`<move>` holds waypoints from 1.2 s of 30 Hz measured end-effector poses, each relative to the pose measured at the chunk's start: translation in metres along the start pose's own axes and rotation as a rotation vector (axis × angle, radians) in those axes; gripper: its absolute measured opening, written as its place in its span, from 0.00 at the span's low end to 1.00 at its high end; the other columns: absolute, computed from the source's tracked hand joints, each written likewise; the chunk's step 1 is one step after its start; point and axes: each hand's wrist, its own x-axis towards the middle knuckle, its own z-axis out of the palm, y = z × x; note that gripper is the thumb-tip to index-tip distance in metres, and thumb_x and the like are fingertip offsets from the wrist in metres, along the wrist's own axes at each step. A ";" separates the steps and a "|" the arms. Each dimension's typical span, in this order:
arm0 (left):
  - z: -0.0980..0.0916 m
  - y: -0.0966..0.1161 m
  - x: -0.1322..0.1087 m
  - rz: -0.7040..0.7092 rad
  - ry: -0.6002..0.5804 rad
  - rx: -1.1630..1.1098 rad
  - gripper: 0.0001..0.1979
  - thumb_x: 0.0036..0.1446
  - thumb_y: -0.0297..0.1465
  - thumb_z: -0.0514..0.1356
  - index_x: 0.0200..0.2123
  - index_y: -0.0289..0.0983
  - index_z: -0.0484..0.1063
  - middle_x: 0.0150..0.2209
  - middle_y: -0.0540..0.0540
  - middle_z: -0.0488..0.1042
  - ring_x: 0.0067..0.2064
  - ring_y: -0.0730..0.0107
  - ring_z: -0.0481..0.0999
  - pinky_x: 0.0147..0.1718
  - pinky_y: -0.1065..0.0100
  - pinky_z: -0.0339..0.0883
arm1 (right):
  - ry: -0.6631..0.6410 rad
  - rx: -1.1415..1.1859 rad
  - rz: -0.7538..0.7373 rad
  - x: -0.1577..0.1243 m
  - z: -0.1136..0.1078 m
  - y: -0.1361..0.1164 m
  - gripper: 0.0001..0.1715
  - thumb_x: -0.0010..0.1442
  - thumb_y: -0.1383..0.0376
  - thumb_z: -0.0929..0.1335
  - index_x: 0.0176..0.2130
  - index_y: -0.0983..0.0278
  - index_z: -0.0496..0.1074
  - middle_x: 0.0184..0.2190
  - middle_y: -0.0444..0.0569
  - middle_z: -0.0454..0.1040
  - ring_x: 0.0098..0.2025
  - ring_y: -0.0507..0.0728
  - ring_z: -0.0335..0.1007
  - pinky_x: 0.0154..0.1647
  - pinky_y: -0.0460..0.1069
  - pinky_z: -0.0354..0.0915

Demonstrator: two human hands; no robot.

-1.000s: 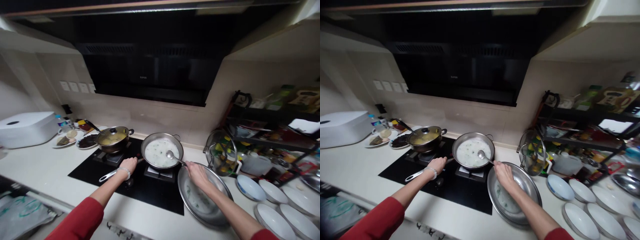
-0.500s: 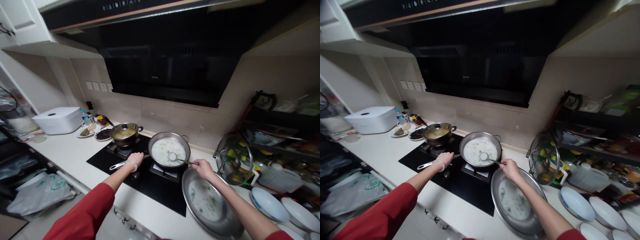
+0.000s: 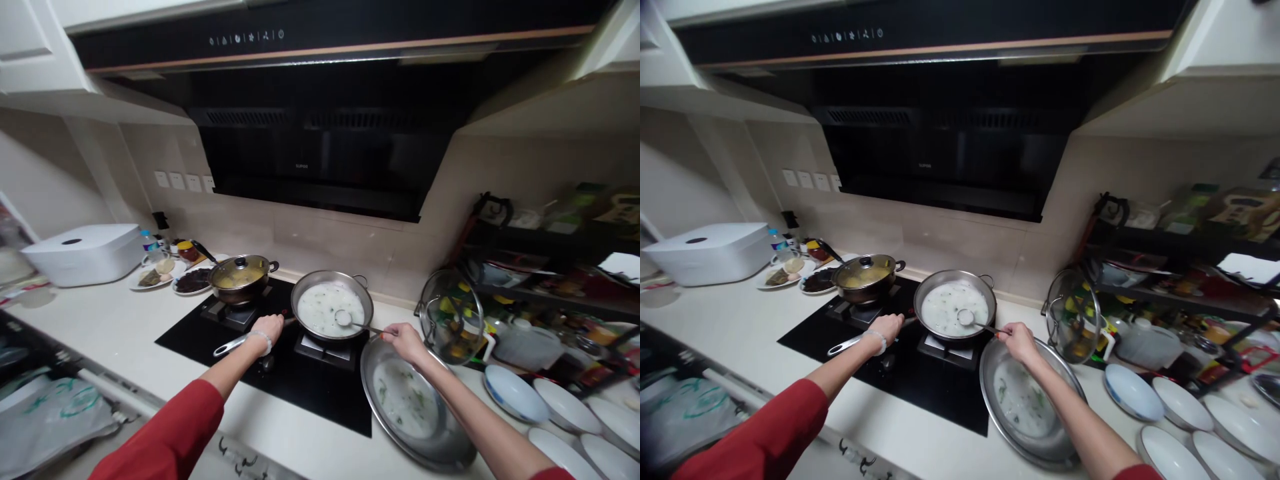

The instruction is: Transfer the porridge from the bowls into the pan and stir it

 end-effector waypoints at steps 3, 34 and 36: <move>0.000 -0.001 0.000 0.006 -0.003 0.002 0.16 0.57 0.19 0.48 0.47 0.30 0.68 0.42 0.31 0.75 0.46 0.53 0.76 0.42 0.58 0.68 | 0.001 0.020 0.015 0.000 -0.002 0.002 0.13 0.49 0.60 0.65 0.27 0.65 0.77 0.24 0.47 0.76 0.30 0.55 0.69 0.30 0.46 0.59; 0.004 -0.007 0.006 0.026 -0.074 0.055 0.18 0.54 0.19 0.50 0.49 0.31 0.66 0.41 0.33 0.75 0.45 0.52 0.77 0.41 0.58 0.69 | 0.006 0.055 0.034 0.001 -0.002 0.011 0.11 0.48 0.61 0.65 0.25 0.64 0.75 0.23 0.47 0.75 0.31 0.56 0.69 0.31 0.47 0.57; 0.004 -0.009 0.007 0.050 -0.086 0.053 0.18 0.53 0.20 0.52 0.49 0.31 0.66 0.42 0.33 0.75 0.45 0.52 0.77 0.41 0.57 0.69 | 0.022 0.058 0.048 -0.002 -0.002 0.006 0.12 0.48 0.61 0.65 0.24 0.64 0.75 0.22 0.47 0.75 0.30 0.56 0.68 0.30 0.47 0.57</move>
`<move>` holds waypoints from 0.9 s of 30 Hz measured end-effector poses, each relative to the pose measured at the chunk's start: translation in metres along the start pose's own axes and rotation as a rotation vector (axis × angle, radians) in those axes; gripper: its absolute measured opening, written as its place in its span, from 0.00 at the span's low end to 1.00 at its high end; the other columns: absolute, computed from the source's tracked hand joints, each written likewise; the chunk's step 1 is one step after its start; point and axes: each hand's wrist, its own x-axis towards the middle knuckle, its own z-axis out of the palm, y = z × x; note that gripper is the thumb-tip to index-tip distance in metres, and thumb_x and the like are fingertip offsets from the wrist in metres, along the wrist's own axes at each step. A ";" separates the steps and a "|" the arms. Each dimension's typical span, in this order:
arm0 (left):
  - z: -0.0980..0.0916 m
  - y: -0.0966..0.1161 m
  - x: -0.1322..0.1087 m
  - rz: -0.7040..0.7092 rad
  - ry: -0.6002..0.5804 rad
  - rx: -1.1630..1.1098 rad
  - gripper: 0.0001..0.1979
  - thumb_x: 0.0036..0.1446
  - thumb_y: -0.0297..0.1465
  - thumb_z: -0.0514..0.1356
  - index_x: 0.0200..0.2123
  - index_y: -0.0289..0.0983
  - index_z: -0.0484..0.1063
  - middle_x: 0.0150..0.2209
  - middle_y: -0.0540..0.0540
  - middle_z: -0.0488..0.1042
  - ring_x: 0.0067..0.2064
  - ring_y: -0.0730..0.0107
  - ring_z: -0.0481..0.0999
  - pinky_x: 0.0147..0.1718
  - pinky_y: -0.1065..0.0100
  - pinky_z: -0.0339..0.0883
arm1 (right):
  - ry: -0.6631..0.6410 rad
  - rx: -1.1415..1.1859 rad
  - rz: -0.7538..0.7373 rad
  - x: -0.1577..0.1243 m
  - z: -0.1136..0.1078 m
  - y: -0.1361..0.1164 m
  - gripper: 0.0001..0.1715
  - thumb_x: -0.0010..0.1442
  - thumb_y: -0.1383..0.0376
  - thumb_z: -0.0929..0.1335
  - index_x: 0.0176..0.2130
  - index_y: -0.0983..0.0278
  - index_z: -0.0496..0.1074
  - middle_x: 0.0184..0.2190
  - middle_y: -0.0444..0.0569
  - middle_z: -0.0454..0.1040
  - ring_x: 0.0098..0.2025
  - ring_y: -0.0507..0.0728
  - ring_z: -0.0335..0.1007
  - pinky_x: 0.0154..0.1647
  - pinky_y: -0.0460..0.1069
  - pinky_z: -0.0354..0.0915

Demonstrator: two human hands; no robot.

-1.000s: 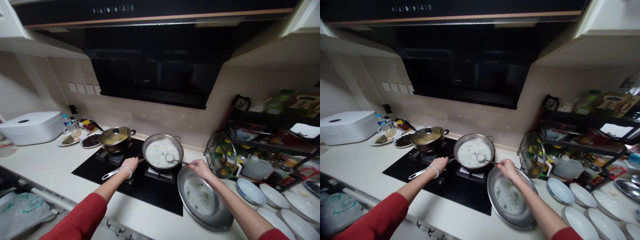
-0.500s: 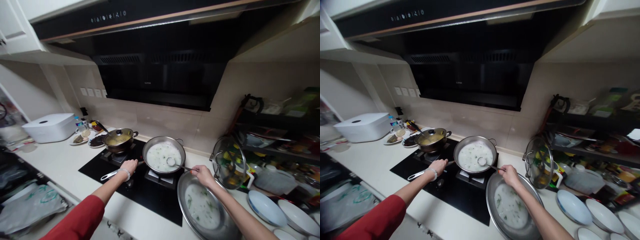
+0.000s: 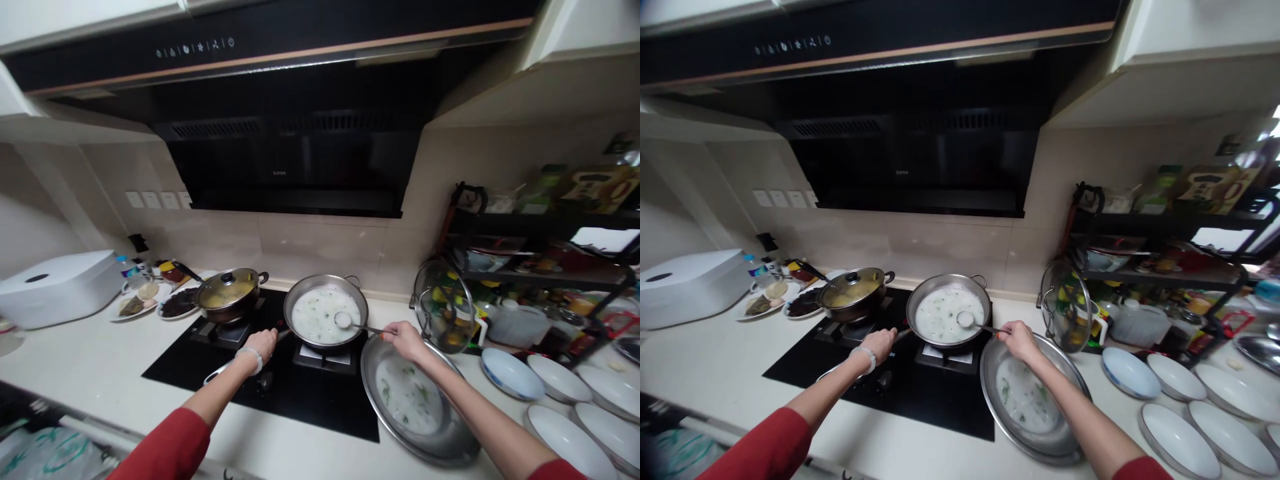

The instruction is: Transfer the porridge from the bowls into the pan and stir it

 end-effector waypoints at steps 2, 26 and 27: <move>0.000 -0.002 0.001 0.022 -0.013 -0.003 0.18 0.52 0.22 0.55 0.49 0.31 0.66 0.42 0.33 0.75 0.45 0.51 0.77 0.41 0.57 0.70 | 0.011 0.005 0.014 -0.003 0.000 -0.004 0.12 0.47 0.60 0.65 0.24 0.64 0.75 0.22 0.48 0.75 0.29 0.56 0.68 0.30 0.47 0.57; 0.006 -0.023 0.023 0.146 -0.249 -0.288 0.22 0.49 0.27 0.57 0.49 0.35 0.61 0.42 0.36 0.74 0.28 0.60 0.79 0.22 0.66 0.72 | 0.154 -0.061 0.204 -0.144 -0.043 0.072 0.19 0.49 0.55 0.62 0.30 0.62 0.76 0.27 0.51 0.79 0.32 0.63 0.75 0.33 0.51 0.67; 0.005 -0.023 0.021 0.135 -0.271 -0.329 0.23 0.49 0.26 0.56 0.50 0.35 0.59 0.41 0.37 0.74 0.26 0.61 0.79 0.20 0.66 0.71 | 0.161 -0.150 0.204 -0.152 -0.037 0.081 0.20 0.51 0.55 0.61 0.32 0.62 0.77 0.27 0.51 0.80 0.32 0.63 0.76 0.33 0.51 0.67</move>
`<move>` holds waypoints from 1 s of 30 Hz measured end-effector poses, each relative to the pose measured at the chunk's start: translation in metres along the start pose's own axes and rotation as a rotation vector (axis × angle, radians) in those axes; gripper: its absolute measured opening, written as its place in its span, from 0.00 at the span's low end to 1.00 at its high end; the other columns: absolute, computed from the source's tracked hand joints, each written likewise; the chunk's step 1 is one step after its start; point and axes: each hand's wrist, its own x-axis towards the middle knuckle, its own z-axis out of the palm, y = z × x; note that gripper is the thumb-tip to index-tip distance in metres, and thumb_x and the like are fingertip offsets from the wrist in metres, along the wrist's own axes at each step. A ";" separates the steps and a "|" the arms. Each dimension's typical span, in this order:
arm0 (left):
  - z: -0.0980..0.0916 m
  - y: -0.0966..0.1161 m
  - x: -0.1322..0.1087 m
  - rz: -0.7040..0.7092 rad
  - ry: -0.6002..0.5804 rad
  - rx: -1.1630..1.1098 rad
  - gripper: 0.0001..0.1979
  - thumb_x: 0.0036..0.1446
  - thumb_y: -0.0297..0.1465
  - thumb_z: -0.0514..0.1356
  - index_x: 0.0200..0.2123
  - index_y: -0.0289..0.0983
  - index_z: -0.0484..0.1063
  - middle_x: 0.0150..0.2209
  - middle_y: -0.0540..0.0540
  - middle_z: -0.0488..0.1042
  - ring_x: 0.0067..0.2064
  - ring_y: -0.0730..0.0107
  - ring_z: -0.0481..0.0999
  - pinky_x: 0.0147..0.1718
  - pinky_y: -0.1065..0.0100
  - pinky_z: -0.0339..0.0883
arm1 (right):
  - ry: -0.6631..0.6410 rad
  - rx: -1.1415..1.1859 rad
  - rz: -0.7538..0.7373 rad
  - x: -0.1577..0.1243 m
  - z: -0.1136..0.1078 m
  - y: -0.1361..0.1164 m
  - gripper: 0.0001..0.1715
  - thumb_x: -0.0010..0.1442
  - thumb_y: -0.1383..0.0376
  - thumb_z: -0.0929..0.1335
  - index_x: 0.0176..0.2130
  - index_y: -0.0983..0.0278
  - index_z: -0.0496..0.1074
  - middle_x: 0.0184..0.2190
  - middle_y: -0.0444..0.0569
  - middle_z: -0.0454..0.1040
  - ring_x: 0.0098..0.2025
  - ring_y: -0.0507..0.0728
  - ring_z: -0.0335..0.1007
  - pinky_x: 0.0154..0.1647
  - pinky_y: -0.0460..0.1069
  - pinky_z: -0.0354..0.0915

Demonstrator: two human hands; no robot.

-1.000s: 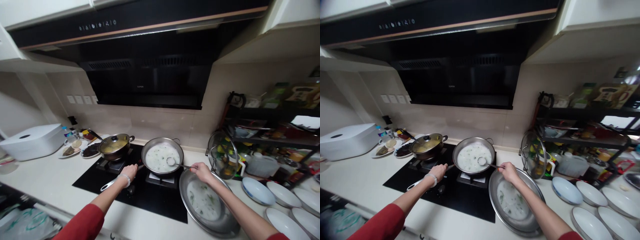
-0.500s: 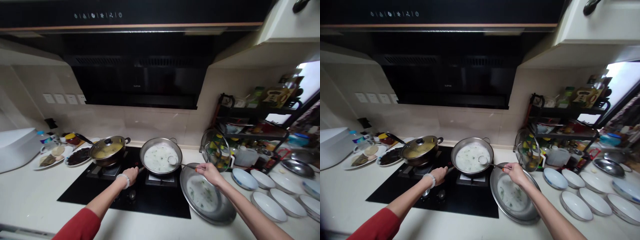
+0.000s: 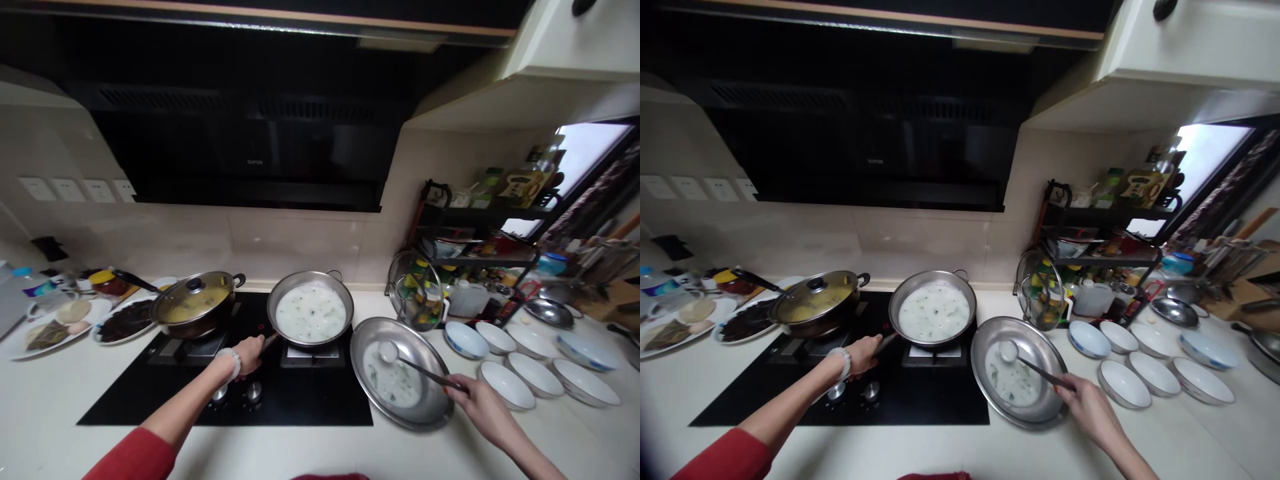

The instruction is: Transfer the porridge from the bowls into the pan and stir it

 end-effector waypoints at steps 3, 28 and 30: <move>-0.001 0.002 -0.004 -0.013 -0.048 -0.128 0.23 0.52 0.27 0.53 0.52 0.35 0.55 0.39 0.38 0.74 0.26 0.61 0.79 0.17 0.69 0.69 | 0.067 -0.246 -0.072 -0.018 0.016 0.023 0.20 0.55 0.57 0.59 0.38 0.59 0.76 0.32 0.53 0.80 0.33 0.63 0.77 0.28 0.51 0.67; -0.007 0.012 -0.015 -0.014 0.038 0.001 0.19 0.50 0.25 0.54 0.47 0.34 0.61 0.43 0.35 0.74 0.27 0.60 0.79 0.16 0.70 0.69 | 0.036 -0.470 -0.259 0.079 0.065 -0.151 0.19 0.64 0.68 0.55 0.47 0.65 0.70 0.40 0.58 0.76 0.39 0.61 0.74 0.35 0.50 0.60; -0.008 0.013 -0.017 -0.019 0.038 0.001 0.18 0.50 0.24 0.54 0.47 0.34 0.61 0.42 0.36 0.74 0.28 0.60 0.79 0.17 0.70 0.70 | 0.008 -0.411 -0.233 0.086 0.070 -0.153 0.18 0.63 0.69 0.56 0.45 0.66 0.70 0.41 0.59 0.76 0.40 0.62 0.73 0.36 0.51 0.59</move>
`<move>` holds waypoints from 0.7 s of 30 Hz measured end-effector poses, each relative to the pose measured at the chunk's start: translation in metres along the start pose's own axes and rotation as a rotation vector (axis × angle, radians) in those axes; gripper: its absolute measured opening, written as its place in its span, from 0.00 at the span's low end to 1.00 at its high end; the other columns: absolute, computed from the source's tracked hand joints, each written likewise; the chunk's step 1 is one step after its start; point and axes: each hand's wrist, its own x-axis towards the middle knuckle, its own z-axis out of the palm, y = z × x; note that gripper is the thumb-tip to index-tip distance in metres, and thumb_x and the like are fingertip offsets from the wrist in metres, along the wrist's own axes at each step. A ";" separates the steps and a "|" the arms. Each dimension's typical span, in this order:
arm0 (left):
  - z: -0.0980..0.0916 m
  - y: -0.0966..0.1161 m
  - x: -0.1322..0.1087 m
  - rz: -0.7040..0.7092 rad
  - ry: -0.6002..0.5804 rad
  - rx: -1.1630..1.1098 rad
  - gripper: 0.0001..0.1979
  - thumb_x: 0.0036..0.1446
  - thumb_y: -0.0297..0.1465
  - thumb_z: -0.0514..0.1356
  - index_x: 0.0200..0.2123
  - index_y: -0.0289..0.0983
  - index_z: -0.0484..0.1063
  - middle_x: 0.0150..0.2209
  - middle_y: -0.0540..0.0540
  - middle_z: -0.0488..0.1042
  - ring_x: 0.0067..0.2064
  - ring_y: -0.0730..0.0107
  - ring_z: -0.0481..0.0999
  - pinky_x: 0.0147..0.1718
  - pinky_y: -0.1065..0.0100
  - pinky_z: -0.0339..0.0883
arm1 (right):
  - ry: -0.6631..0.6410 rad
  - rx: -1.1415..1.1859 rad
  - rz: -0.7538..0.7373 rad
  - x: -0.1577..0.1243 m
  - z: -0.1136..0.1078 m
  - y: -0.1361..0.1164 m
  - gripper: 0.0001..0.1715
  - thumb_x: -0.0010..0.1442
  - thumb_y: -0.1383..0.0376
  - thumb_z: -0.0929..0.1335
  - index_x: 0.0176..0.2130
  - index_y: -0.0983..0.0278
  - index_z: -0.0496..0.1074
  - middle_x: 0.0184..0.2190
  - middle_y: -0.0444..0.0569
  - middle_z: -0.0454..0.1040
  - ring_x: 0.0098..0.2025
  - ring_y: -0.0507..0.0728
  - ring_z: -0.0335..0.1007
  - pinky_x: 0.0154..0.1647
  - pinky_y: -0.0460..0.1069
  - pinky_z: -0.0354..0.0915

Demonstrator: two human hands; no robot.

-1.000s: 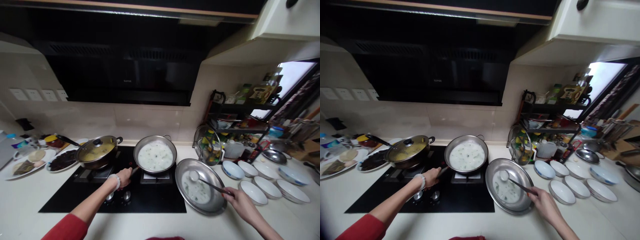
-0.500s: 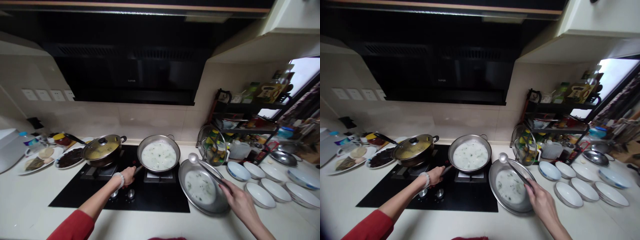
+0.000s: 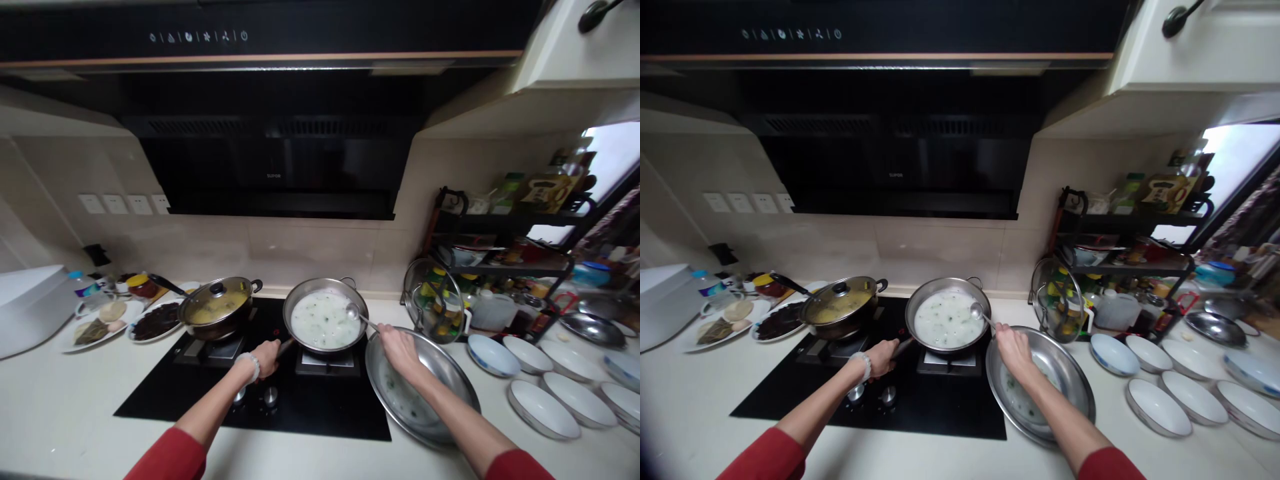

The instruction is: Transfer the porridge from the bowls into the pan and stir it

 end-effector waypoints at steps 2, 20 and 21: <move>0.000 0.000 -0.001 0.005 0.008 0.004 0.18 0.50 0.24 0.55 0.46 0.34 0.62 0.41 0.37 0.75 0.28 0.61 0.79 0.18 0.70 0.70 | -0.020 0.064 0.035 0.005 0.004 0.000 0.16 0.62 0.67 0.58 0.43 0.65 0.72 0.39 0.59 0.77 0.41 0.62 0.73 0.36 0.51 0.59; 0.000 -0.001 0.000 0.017 -0.001 -0.017 0.19 0.48 0.26 0.54 0.46 0.33 0.62 0.40 0.36 0.74 0.26 0.58 0.79 0.17 0.68 0.69 | -0.029 0.462 0.083 0.018 0.003 0.032 0.12 0.53 0.62 0.65 0.30 0.65 0.77 0.27 0.51 0.78 0.34 0.58 0.72 0.34 0.48 0.59; -0.001 -0.001 0.000 0.018 -0.002 -0.018 0.20 0.48 0.26 0.54 0.47 0.33 0.62 0.40 0.36 0.74 0.26 0.58 0.79 0.17 0.67 0.69 | -0.029 0.477 0.086 0.017 0.003 0.033 0.12 0.53 0.62 0.65 0.30 0.65 0.77 0.27 0.51 0.78 0.34 0.58 0.72 0.34 0.48 0.60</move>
